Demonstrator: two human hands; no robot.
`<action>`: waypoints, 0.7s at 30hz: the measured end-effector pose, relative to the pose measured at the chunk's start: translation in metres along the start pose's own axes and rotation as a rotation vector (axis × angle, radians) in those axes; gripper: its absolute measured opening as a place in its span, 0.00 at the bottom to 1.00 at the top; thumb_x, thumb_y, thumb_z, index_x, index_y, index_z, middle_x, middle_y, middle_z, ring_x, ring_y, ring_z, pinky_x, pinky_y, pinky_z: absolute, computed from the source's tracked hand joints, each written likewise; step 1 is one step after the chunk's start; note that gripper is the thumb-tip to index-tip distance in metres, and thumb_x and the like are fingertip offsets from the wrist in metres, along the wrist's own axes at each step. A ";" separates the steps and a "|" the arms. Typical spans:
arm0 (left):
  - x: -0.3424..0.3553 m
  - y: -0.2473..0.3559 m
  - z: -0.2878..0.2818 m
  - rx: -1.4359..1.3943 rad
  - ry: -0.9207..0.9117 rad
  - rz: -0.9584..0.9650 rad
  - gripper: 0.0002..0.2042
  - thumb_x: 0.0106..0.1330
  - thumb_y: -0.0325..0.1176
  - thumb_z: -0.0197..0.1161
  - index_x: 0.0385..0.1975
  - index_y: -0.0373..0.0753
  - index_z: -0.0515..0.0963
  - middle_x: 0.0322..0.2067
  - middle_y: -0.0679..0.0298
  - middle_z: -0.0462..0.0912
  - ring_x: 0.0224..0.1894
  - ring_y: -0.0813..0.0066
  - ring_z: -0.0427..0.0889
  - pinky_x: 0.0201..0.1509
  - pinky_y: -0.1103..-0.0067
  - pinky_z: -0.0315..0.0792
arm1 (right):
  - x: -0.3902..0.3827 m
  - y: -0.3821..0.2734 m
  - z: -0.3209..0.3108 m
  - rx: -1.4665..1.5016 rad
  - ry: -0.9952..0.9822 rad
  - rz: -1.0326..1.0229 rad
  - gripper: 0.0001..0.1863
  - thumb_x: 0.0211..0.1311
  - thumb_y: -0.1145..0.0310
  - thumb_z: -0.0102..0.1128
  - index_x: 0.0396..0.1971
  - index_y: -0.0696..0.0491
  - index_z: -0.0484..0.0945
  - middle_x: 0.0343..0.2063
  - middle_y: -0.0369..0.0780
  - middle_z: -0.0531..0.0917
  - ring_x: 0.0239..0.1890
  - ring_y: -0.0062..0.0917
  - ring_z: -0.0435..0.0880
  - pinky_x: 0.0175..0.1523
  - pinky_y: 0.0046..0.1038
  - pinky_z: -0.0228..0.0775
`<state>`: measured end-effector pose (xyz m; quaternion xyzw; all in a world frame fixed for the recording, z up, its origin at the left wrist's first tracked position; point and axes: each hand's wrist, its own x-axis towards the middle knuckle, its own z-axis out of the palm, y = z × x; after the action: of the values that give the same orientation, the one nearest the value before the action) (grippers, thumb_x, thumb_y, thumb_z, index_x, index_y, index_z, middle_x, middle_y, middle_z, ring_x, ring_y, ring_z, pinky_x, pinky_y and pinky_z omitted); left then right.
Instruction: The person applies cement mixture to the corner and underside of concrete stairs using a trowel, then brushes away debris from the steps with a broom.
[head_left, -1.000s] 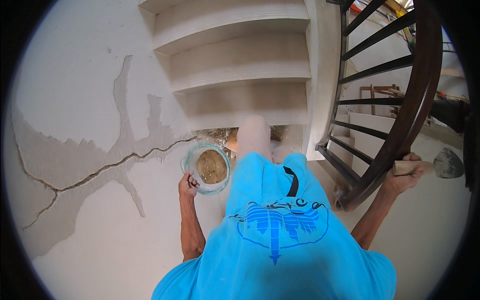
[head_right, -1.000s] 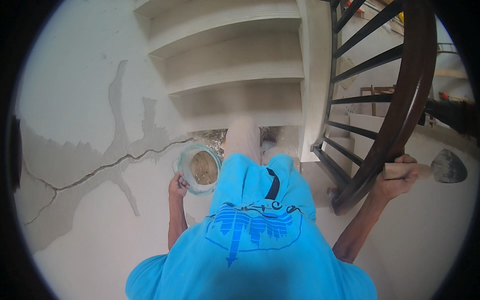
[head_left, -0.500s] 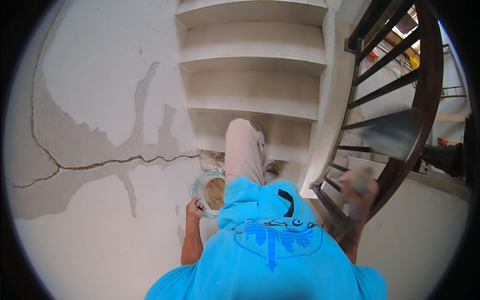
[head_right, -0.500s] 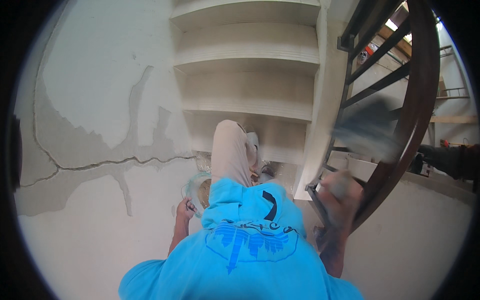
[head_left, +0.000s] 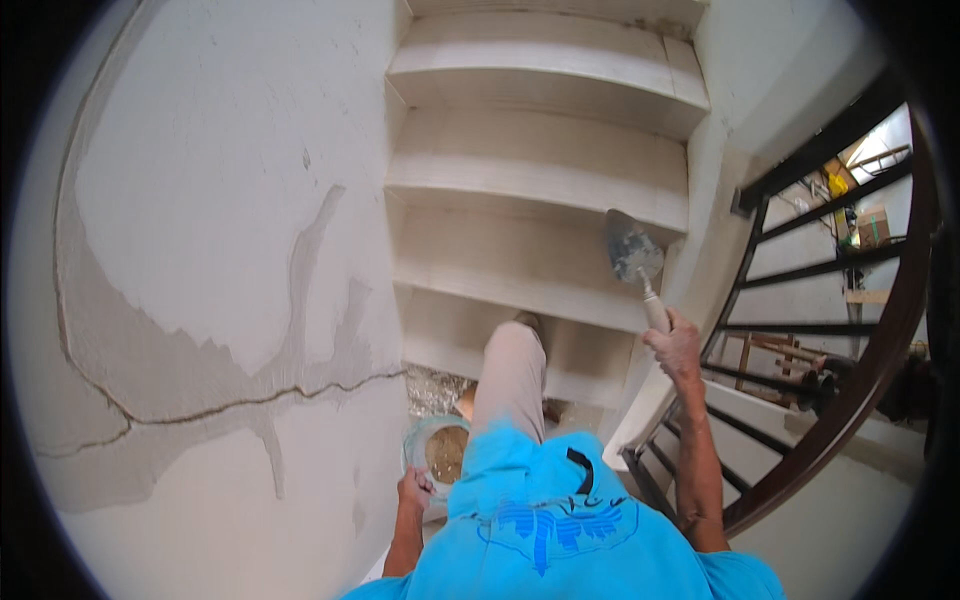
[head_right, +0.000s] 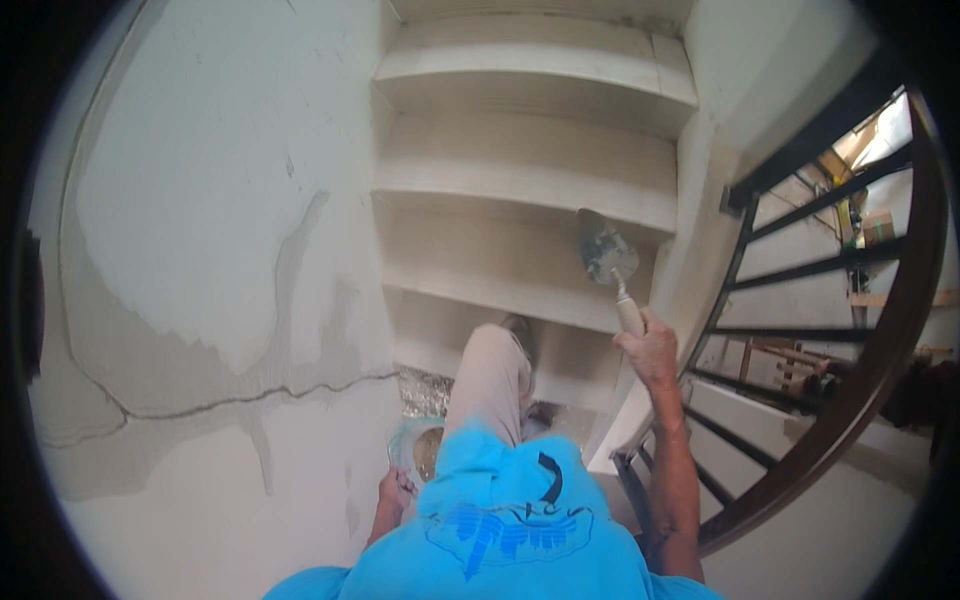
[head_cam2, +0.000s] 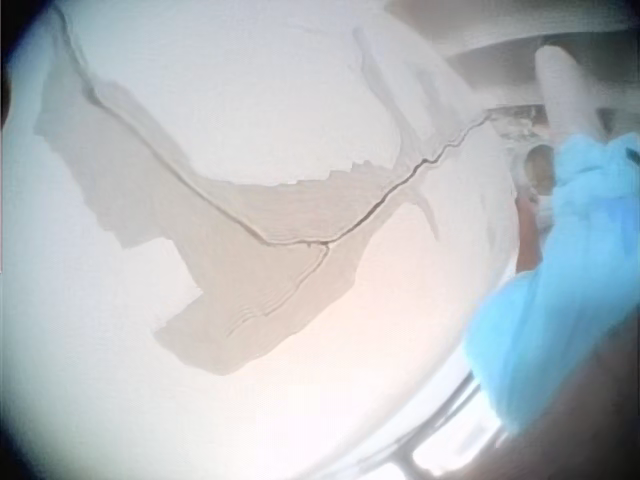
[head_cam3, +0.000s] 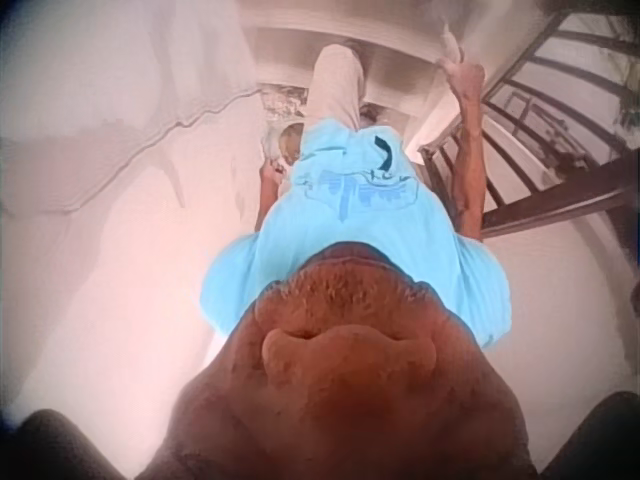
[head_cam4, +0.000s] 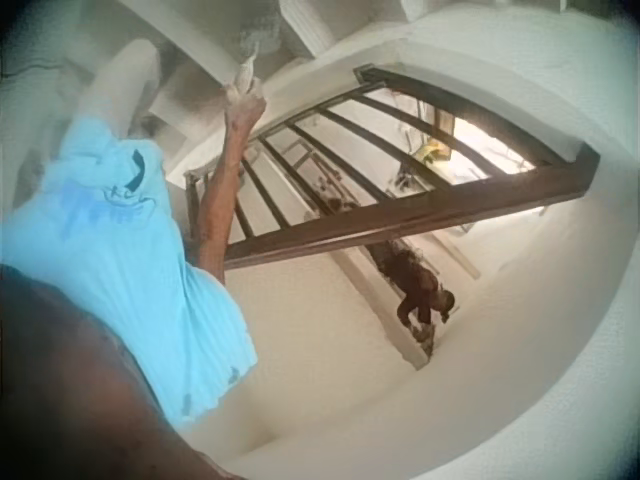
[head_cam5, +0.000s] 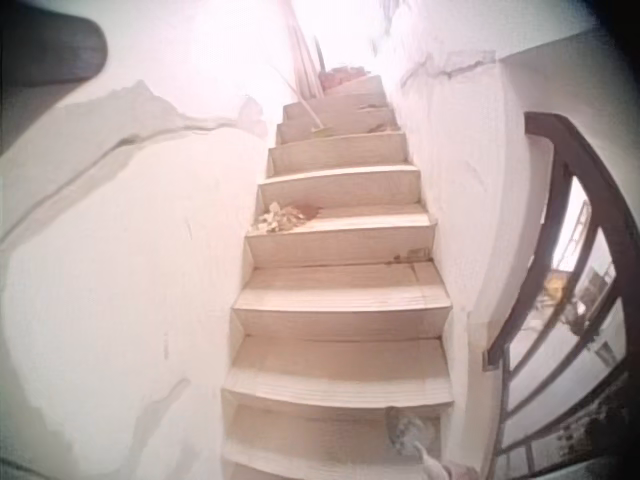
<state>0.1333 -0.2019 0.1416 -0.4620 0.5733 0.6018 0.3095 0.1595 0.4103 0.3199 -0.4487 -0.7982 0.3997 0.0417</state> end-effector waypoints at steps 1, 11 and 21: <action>0.000 0.003 -0.001 -0.008 -0.002 -0.007 0.22 0.76 0.49 0.46 0.37 0.33 0.75 0.14 0.69 0.57 0.17 0.71 0.63 0.21 0.68 0.63 | 0.018 -0.028 -0.017 0.074 -0.009 0.005 0.20 0.43 0.64 0.67 0.38 0.57 0.79 0.22 0.43 0.81 0.23 0.31 0.82 0.30 0.33 0.74; -0.098 0.097 0.063 0.001 0.008 0.069 0.22 0.75 0.47 0.48 0.34 0.30 0.75 0.14 0.67 0.60 0.15 0.70 0.65 0.20 0.70 0.65 | 0.153 -0.090 -0.025 0.146 -0.052 -0.021 0.10 0.50 0.67 0.61 0.32 0.56 0.80 0.15 0.35 0.76 0.14 0.18 0.74 0.17 0.25 0.66; -0.145 0.204 0.145 0.028 -0.112 0.186 0.18 0.74 0.43 0.51 0.32 0.33 0.77 0.15 0.67 0.62 0.18 0.71 0.67 0.20 0.73 0.64 | 0.096 -0.119 -0.021 0.223 -0.155 0.371 0.12 0.53 0.68 0.60 0.37 0.58 0.79 0.16 0.36 0.76 0.13 0.19 0.73 0.15 0.26 0.66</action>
<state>-0.0245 -0.0686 0.3443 -0.3680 0.6038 0.6448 0.2904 0.0305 0.4615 0.3864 -0.5483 -0.6538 0.5195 -0.0445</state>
